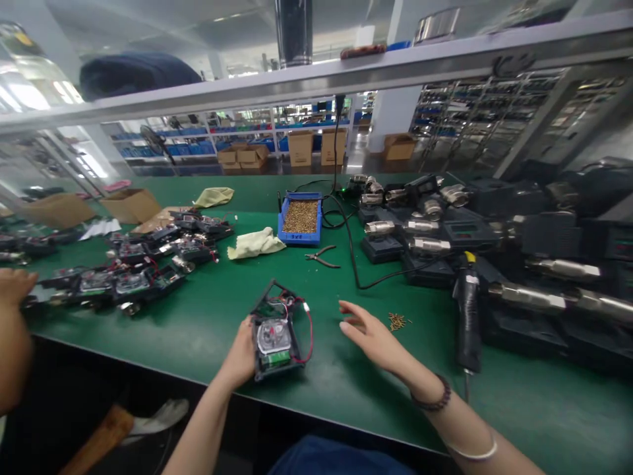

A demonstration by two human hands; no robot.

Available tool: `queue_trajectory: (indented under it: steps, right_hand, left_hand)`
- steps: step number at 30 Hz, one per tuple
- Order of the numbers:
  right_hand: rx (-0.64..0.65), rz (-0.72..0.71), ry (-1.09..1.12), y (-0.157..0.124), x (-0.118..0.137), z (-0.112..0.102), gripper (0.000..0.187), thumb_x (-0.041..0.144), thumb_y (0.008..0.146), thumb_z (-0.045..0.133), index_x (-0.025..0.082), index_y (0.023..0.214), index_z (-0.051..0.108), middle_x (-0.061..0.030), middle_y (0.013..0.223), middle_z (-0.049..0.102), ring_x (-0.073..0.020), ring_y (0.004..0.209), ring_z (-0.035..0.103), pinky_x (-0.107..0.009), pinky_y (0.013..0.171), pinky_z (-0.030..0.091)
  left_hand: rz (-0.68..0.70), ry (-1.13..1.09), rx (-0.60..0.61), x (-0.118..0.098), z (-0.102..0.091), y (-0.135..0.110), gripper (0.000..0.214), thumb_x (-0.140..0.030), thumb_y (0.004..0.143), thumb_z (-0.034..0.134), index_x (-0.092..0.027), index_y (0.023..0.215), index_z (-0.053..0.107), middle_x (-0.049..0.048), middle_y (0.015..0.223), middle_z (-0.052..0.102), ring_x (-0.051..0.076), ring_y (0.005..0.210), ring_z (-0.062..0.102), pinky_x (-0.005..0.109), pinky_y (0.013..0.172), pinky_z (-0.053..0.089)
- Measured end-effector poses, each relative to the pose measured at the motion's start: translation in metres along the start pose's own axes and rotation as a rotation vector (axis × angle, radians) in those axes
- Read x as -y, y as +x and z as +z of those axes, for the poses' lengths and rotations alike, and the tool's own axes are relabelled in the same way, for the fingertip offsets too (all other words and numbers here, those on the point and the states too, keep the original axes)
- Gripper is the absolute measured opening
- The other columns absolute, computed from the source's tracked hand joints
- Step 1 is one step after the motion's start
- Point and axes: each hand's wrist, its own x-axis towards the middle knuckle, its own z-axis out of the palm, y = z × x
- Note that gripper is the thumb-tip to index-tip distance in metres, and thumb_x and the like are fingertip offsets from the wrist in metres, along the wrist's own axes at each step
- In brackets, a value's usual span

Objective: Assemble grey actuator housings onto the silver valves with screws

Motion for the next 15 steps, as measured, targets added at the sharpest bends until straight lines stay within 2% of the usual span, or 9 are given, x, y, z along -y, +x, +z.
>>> queue_trajectory:
  steps: [2,4,7,9,12,13,15]
  right_hand:
    - [-0.007,0.068,0.097,0.010,-0.001,-0.002,0.058,0.053,0.076,0.064,0.022,0.125,0.059,-0.0135,0.133,0.058,-0.0278,0.120,0.057,-0.049,0.103,0.043]
    - [0.007,0.137,0.207,0.016,-0.003,-0.004,0.055,0.056,0.079,0.061,0.023,0.124,0.059,-0.0126,0.133,0.059,-0.0267,0.121,0.057,-0.047,0.100,0.046]
    - [0.009,0.235,0.363,0.018,-0.006,-0.003,0.052,0.053,0.082,0.059,0.023,0.124,0.057,-0.0132,0.123,0.065,-0.0259,0.103,0.066,-0.046,0.085,0.054]
    - [-0.052,0.262,0.438,0.017,-0.011,-0.002,0.055,0.046,0.078,0.065,0.025,0.128,0.053,-0.0123,0.126,0.062,-0.0253,0.103,0.065,-0.044,0.084,0.053]
    - [-0.148,0.261,0.536,0.017,-0.019,-0.002,0.064,0.043,0.073,0.069,0.029,0.131,0.047,-0.0095,0.136,0.054,-0.0250,0.118,0.056,-0.040,0.094,0.048]
    - [-0.144,0.268,0.573,0.018,-0.021,-0.003,0.064,0.047,0.073,0.067,0.028,0.131,0.048,-0.0094,0.137,0.053,-0.0256,0.120,0.055,-0.041,0.096,0.046]
    - [-0.057,0.315,0.646,0.018,-0.020,-0.007,0.062,0.059,0.074,0.060,0.023,0.125,0.053,-0.0130,0.131,0.058,-0.0298,0.115,0.058,-0.047,0.093,0.047]
  left_hand:
    - [-0.049,-0.313,0.101,-0.015,0.020,-0.007,0.047,-0.040,0.071,0.066,-0.014,0.111,0.064,0.0123,0.101,0.070,0.028,0.094,0.066,0.041,0.083,0.053]
    - [-0.147,-0.632,0.196,-0.028,0.039,-0.009,0.060,-0.038,0.067,0.073,-0.015,0.121,0.059,0.0116,0.104,0.071,0.028,0.095,0.067,0.042,0.085,0.053]
    - [-0.249,-0.847,0.229,-0.047,0.062,-0.007,0.063,-0.034,0.065,0.076,-0.018,0.124,0.059,0.0105,0.113,0.070,0.027,0.101,0.067,0.040,0.091,0.051]
    - [-0.285,-0.977,0.208,-0.057,0.072,-0.003,0.061,-0.036,0.069,0.073,-0.018,0.126,0.059,0.0100,0.115,0.070,0.026,0.102,0.067,0.039,0.093,0.051]
    - [-0.321,-1.244,0.178,-0.058,0.078,-0.004,0.056,-0.041,0.078,0.067,-0.019,0.129,0.058,0.0082,0.114,0.071,0.025,0.103,0.068,0.037,0.095,0.051]
    - [-0.334,-1.338,0.177,-0.054,0.079,-0.005,0.053,-0.042,0.080,0.066,-0.019,0.127,0.060,0.0075,0.113,0.072,0.025,0.105,0.067,0.036,0.096,0.051]
    - [-0.390,-1.522,0.212,-0.041,0.081,-0.010,0.043,-0.043,0.082,0.065,-0.019,0.118,0.065,0.0060,0.110,0.073,0.024,0.107,0.067,0.033,0.099,0.050]
